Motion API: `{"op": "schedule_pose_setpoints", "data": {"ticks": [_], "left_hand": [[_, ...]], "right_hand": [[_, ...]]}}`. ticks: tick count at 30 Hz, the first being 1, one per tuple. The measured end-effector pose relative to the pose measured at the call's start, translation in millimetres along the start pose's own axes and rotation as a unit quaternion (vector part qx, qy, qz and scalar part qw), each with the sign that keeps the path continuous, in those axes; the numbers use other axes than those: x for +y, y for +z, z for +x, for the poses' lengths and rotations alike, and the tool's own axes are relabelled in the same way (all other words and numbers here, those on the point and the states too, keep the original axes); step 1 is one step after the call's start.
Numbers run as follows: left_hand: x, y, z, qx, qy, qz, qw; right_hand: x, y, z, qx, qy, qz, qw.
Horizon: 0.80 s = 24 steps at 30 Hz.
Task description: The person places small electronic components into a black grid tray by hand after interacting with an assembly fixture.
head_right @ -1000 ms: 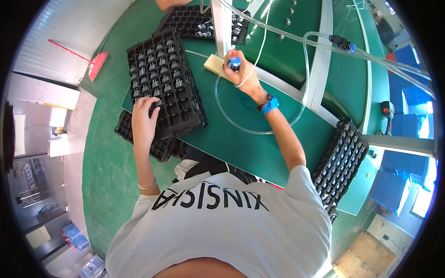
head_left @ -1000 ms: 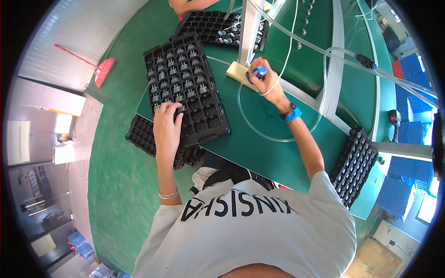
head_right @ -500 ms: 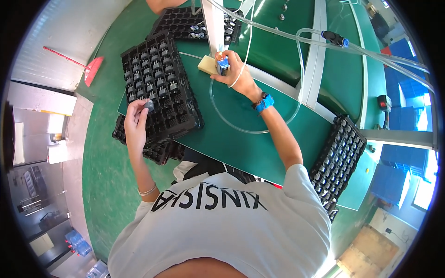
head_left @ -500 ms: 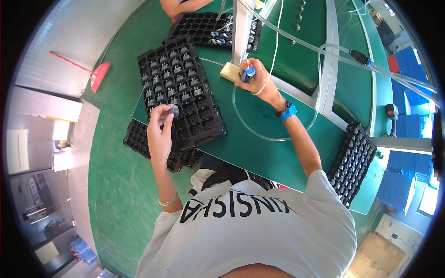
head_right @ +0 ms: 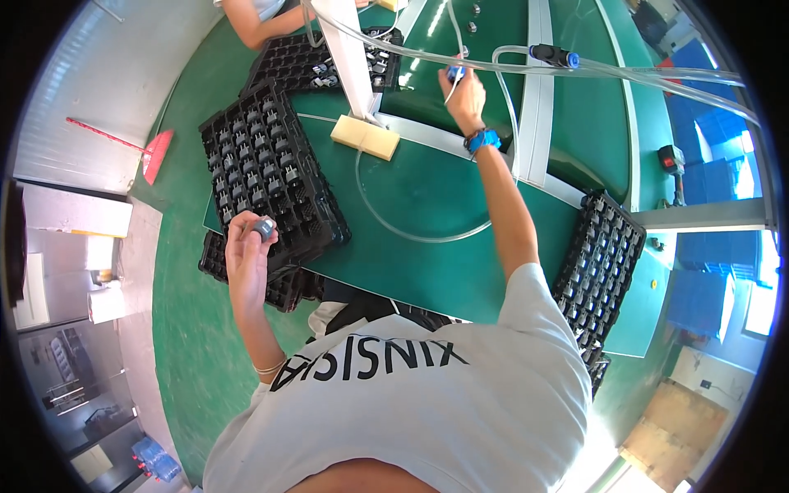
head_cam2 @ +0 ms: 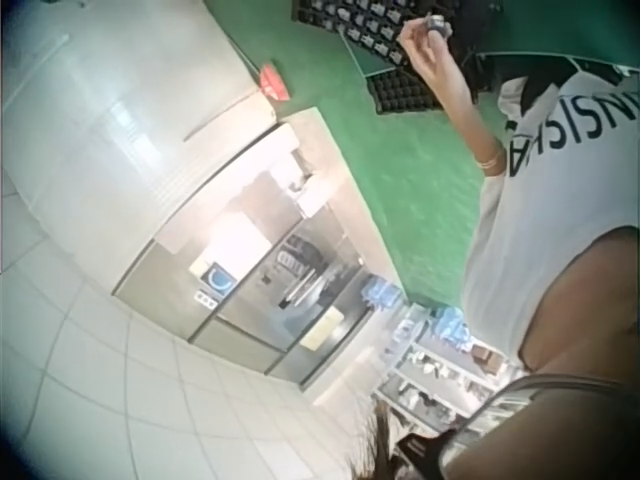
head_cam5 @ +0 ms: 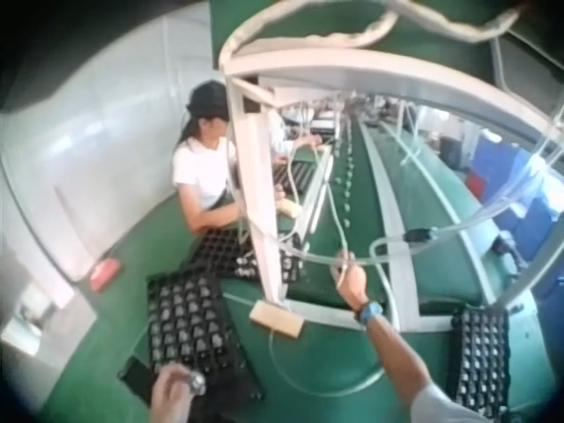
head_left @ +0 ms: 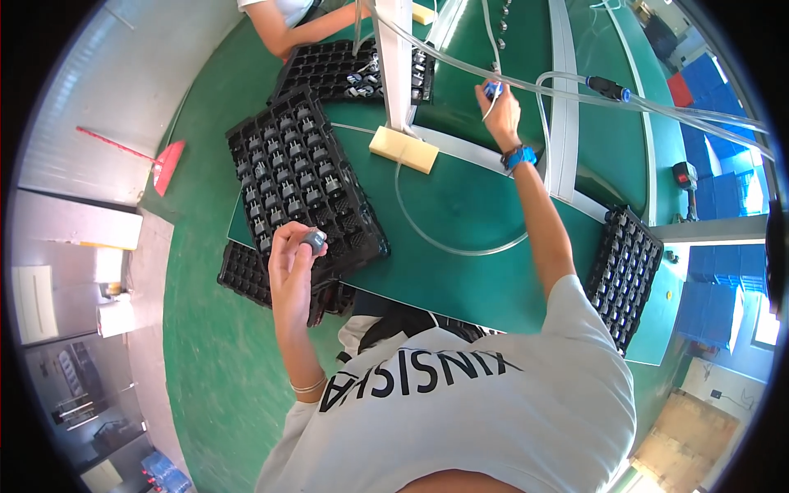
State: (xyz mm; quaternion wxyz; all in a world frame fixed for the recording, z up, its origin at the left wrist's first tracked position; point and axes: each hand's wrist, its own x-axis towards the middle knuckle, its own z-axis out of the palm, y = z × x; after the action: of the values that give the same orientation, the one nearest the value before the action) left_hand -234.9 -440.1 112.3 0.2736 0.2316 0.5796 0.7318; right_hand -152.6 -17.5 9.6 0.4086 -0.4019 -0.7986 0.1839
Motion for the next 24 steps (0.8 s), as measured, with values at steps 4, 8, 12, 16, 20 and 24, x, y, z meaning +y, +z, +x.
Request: {"op": "schedule_pose_setpoints", "data": {"ticks": [4, 8, 12, 16, 20, 24], "left_hand": [[-5, 4, 2, -0.008, -0.003, -0.003, 1.000], [-7, 15, 0, -0.022, 0.005, -0.011, 1.000], [-9, 30, 6, -0.039, 0.067, 0.000, 0.997], [-4, 44, 11, -0.083, 0.118, -0.034, 0.989], [-4, 49, 12, -0.115, 0.125, -0.033, 0.985], [-4, 55, 10, -0.125, 0.119, -0.036, 0.984]], "right_hand": [[25, 8, 16, 0.023, -0.033, -0.055, 0.998], [16, -3, 18, 0.019, -0.044, -0.084, 0.995], [-39, -29, -12, 0.108, -0.091, 0.002, 0.990], [-114, -66, -67, -0.204, 0.119, 0.504, 0.831], [-179, -90, -119, -0.424, 0.270, 0.653, 0.567], [-188, -96, -133, -0.481, 0.285, 0.626, 0.544]]}}
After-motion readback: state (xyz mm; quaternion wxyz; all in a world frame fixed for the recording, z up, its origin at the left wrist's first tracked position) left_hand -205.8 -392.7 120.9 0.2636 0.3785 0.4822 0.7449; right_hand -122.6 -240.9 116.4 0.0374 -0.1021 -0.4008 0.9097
